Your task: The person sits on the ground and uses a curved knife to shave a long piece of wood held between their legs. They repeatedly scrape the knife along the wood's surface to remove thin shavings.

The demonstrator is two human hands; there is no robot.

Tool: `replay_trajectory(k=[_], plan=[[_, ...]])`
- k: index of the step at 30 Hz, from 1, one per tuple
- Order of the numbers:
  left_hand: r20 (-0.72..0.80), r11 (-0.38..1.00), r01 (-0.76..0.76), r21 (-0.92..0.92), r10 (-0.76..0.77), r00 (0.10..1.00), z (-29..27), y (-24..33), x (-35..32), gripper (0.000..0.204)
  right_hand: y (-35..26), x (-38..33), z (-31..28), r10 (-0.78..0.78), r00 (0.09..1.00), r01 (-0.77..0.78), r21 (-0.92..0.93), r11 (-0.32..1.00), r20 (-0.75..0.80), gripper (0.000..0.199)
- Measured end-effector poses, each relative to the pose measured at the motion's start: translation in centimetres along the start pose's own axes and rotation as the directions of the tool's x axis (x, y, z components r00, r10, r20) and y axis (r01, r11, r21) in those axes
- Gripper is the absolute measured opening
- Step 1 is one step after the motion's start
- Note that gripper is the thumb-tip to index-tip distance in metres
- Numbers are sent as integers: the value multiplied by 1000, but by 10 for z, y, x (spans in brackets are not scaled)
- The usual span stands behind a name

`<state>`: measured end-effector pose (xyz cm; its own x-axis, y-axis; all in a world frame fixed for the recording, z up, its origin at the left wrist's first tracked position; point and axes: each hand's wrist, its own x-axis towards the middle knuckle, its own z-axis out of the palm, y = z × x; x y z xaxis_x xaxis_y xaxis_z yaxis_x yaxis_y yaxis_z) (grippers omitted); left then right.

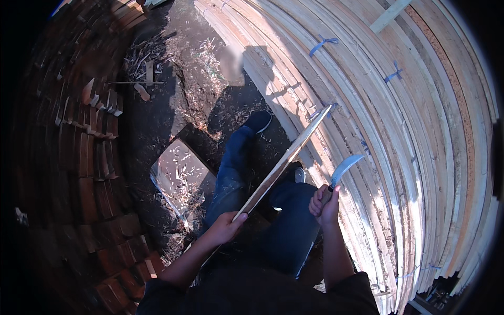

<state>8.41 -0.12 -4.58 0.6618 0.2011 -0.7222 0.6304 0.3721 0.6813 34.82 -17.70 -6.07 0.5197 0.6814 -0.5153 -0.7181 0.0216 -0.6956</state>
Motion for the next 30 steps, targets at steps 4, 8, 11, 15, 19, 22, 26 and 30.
replay_trajectory(k=[4, 8, 11, 15, 19, 22, 26, 30], plan=[[-151, 960, -130, 248, 170, 974, 5, -20, -11, 41, -8, -10, 25, -272, 945, 128, -559, 819, -182, 54], [-177, 917, -177, 358, 252, 951, -5, -13, -21, 38, -48, -13, 26, -646, 754, 129, -938, 321, -117, 49], [-132, 915, -176, 365, 237, 962, -5, -18, -29, 38, -73, -18, 44, -642, 765, -1, -997, 78, -51, 47], [-83, 927, -203, 316, 241, 967, -1, -28, -32, 37, -82, -14, 47, -601, 798, -83, -996, -39, -43, 54], [-22, 973, -121, 198, 128, 992, -2, -38, -32, 37, -84, 4, 43, -527, 847, -127, -988, -87, -63, 56], [-10, 978, -121, 167, 124, 992, -1, -45, -29, 37, -79, 15, 28, -500, 865, -109, -989, -97, -46, 55], [-42, 965, -167, 201, 179, 983, 4, -47, -28, 36, -78, 21, 16, -554, 831, -63, -982, -177, 46, 55], [-69, 962, -152, 226, 171, 983, 13, -46, -27, 37, -85, 30, -2, -557, 824, -102, -939, -328, 105, 55]])
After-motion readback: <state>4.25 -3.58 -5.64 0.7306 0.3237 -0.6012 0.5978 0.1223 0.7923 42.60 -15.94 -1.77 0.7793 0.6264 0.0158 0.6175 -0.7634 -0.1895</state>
